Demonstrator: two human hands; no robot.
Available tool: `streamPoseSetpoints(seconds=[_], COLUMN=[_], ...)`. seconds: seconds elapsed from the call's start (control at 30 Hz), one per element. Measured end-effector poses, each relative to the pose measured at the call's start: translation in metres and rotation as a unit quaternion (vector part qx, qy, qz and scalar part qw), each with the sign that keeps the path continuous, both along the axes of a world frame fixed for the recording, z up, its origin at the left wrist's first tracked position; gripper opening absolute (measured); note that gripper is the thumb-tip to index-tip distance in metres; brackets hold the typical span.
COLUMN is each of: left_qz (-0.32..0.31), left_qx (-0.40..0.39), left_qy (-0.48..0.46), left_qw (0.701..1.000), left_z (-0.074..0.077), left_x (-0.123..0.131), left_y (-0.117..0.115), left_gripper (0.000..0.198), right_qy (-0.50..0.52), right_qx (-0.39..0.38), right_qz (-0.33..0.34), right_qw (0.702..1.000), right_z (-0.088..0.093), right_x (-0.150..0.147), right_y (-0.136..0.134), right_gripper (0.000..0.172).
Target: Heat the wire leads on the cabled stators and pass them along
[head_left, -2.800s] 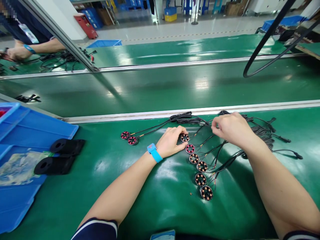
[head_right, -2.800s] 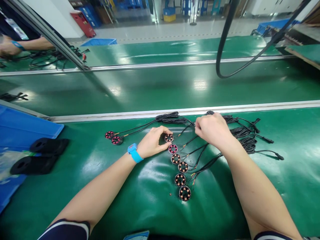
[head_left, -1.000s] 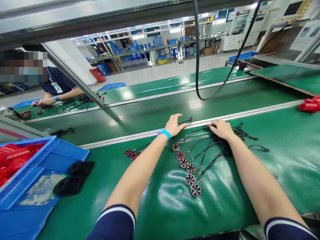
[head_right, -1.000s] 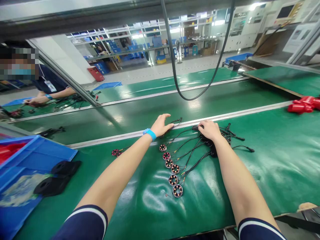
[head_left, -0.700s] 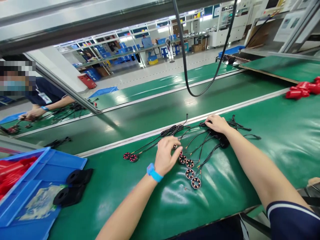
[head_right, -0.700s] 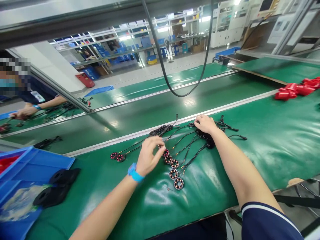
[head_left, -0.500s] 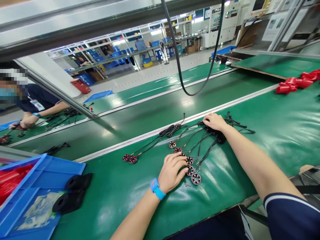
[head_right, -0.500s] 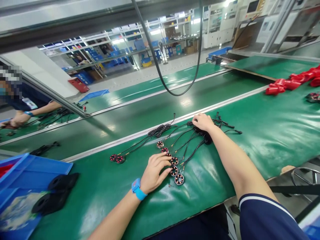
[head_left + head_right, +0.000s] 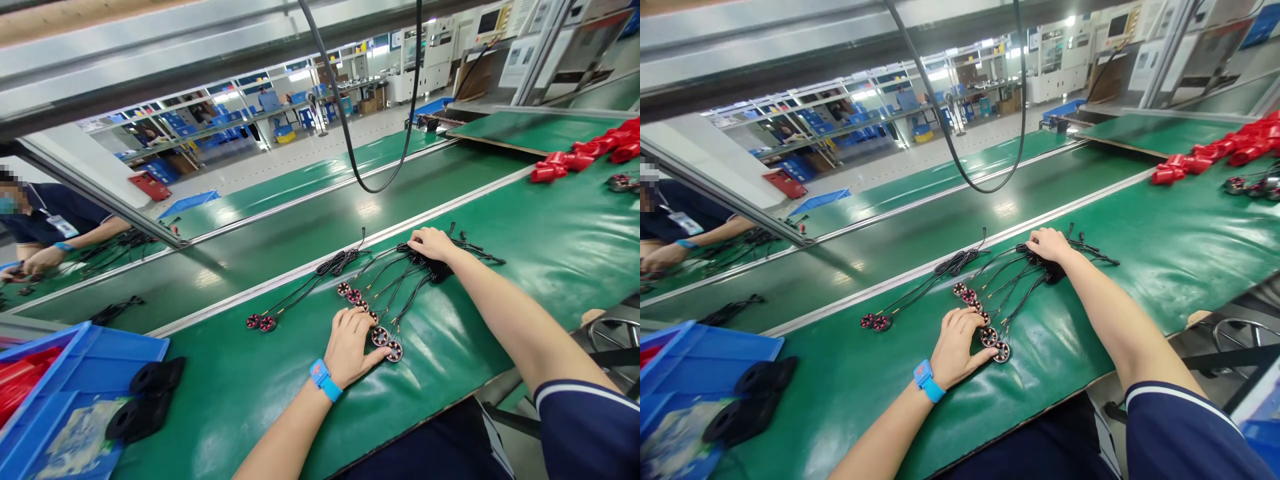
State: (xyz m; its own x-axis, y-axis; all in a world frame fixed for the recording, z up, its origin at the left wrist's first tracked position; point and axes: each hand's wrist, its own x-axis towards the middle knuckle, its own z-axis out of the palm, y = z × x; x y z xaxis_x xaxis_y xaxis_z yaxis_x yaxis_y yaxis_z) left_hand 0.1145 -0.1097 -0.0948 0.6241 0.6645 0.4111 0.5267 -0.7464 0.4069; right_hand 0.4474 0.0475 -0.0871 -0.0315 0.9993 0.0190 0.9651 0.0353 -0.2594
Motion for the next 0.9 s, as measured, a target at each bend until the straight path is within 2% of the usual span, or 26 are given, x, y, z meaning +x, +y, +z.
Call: streamPoseSetpoints(seconds=[0.17,0.27,0.33,0.4,0.47,0.5,0.57,0.73,0.83,0.9], left_qz=[0.036,0.044,0.046,0.054,0.066,0.072,0.077,0.032,0.002,-0.019], left_qx=[-0.008,-0.002,0.012,0.023,0.029,0.03,0.03,0.029,0.04,0.047], left_qy=[-0.001,0.012,0.045,0.087,0.122,0.134,0.146,0.16,0.162,0.162], left_qw=[0.999,0.999,0.998,0.994,0.99,0.988,0.986,0.986,0.986,0.985], left_z=[0.001,0.0,0.0,-0.001,-0.001,-0.001,-0.002,-0.006,-0.009,-0.01], left_x=[0.002,0.009,0.017,0.024,0.028,0.028,0.026,0.009,0.009,0.024], left_y=[-0.008,-0.02,-0.03,-0.037,-0.04,-0.039,-0.036,-0.015,0.012,0.038], left_gripper=[0.06,0.069,0.08,0.088,0.085,0.081,0.073,0.066,0.062,0.057], right_qy=[0.007,0.05,0.073,0.058,0.024,0.008,-0.006,0.009,0.019,0.017], right_qx=[-0.015,-0.069,-0.131,-0.186,-0.211,-0.211,-0.186,-0.078,-0.066,-0.064], right_qz=[0.047,0.103,0.14,0.168,0.194,0.203,0.211,0.173,0.133,0.095], right_qw=[0.999,0.991,0.979,0.966,0.958,0.956,0.96,0.982,0.989,0.993], right_z=[0.003,0.01,0.017,0.023,0.026,0.026,0.025,0.022,0.025,0.026], right_x=[0.021,0.045,0.061,0.073,0.079,0.079,0.078,0.071,0.076,0.086], right_y=[-0.025,-0.042,-0.052,-0.062,-0.073,-0.079,-0.093,-0.131,-0.15,-0.159], right_gripper=[0.059,0.066,0.087,0.118,0.141,0.146,0.143,0.099,0.085,0.08])
